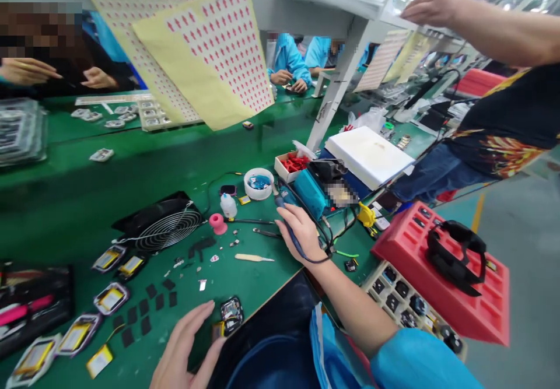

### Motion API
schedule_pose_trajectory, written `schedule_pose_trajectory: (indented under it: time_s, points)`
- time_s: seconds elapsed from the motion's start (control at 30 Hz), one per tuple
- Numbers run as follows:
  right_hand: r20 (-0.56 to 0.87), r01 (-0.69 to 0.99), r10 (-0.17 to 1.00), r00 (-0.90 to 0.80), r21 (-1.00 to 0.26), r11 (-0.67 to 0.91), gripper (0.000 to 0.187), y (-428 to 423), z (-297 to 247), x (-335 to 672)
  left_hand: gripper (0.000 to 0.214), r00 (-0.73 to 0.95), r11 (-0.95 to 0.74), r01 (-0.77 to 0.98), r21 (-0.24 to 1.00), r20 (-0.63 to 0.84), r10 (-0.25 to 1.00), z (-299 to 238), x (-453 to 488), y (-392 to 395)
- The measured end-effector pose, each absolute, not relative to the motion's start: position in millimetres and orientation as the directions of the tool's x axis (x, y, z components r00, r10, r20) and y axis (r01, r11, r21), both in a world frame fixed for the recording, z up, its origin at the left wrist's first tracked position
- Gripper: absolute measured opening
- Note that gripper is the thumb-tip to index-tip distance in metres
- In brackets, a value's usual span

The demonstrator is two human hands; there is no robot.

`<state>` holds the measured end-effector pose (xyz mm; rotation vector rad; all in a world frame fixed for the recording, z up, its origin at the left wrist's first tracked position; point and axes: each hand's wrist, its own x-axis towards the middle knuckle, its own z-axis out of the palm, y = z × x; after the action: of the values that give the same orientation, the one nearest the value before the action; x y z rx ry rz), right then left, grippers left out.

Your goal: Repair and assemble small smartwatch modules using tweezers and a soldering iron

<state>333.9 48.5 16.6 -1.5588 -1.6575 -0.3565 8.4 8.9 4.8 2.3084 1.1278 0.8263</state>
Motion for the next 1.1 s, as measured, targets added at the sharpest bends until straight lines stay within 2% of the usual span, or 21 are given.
schedule_pose_trajectory:
  time_s: [0.2,0.3,0.37,0.43,0.57,0.63,0.7,0.73,0.8,0.83,0.9,0.97,1.03,1.1]
  points:
    - [0.68,0.958,0.732,-0.048,-0.176,0.226,0.03,34.9,10.8,339.6,0.015,0.408,-0.527,0.534,0.662,0.344,0.846,20.2,14.4,8.4]
    - [0.612,0.973,0.78,-0.131,-0.074,0.221,0.019,25.7,2.6,335.5,0.024,0.386,-0.458,0.533,0.711,0.278,0.88,26.7,17.6,8.2]
    - [0.558,0.968,0.814,-0.158,-0.075,0.24,0.013,21.4,-3.9,333.0,0.03,0.38,-0.43,0.543,0.722,0.245,0.892,27.9,19.0,7.8]
    - [0.517,0.972,0.842,-0.154,-0.072,0.222,0.019,19.7,-8.6,332.4,0.032,0.38,-0.415,0.545,0.728,0.227,0.897,26.7,19.7,6.7]
    - [0.514,0.979,0.846,-0.143,-0.051,0.196,0.023,18.9,-4.9,328.8,0.024,0.321,-0.362,0.515,0.777,0.218,0.922,22.8,20.1,2.1]
    - [0.556,0.959,0.824,-0.108,-0.16,0.234,0.018,12.7,4.8,315.6,0.019,0.278,-0.338,0.478,0.811,0.225,0.934,23.1,21.2,-0.9]
    - [0.558,0.881,0.83,-0.023,-0.381,0.281,0.015,-0.4,17.3,291.1,0.017,0.259,-0.318,0.408,0.856,0.226,0.939,25.4,24.0,-3.5]
    - [0.533,0.794,0.846,-0.003,-0.513,0.327,0.016,-8.7,23.5,276.0,0.018,0.263,-0.3,0.349,0.888,0.214,0.941,27.2,25.9,-4.4]
    - [0.388,0.529,0.922,-0.018,-0.779,0.338,0.017,-25.6,33.3,246.2,0.025,0.321,-0.238,0.201,0.95,0.165,0.932,31.8,29.5,-5.0]
    - [0.333,0.409,0.942,-0.044,-0.854,0.321,0.016,-32.8,36.6,234.3,0.024,0.373,-0.207,0.131,0.97,0.146,0.916,34.4,30.4,-4.7]
    - [0.261,0.243,0.961,-0.088,-0.93,0.275,0.012,-42.7,39.8,222.2,0.014,0.462,-0.183,0.056,0.982,0.137,0.876,40.1,27.8,-2.8]
    - [0.235,0.216,0.963,-0.129,-0.941,0.259,0.003,-47.3,40.5,227.9,0.009,0.447,-0.233,0.093,0.968,0.168,0.879,45.4,18.1,0.4]
    - [0.222,0.265,0.966,-0.129,-0.931,0.25,0.025,-49.4,41.3,246.8,0.009,0.312,-0.295,0.234,0.926,0.216,0.925,49.3,3.0,4.5]
    - [0.235,0.287,0.972,-0.017,-0.93,0.23,0.048,-51.3,44.3,269.5,0.013,0.18,-0.324,0.406,0.854,0.273,0.945,50.5,-12.2,8.7]
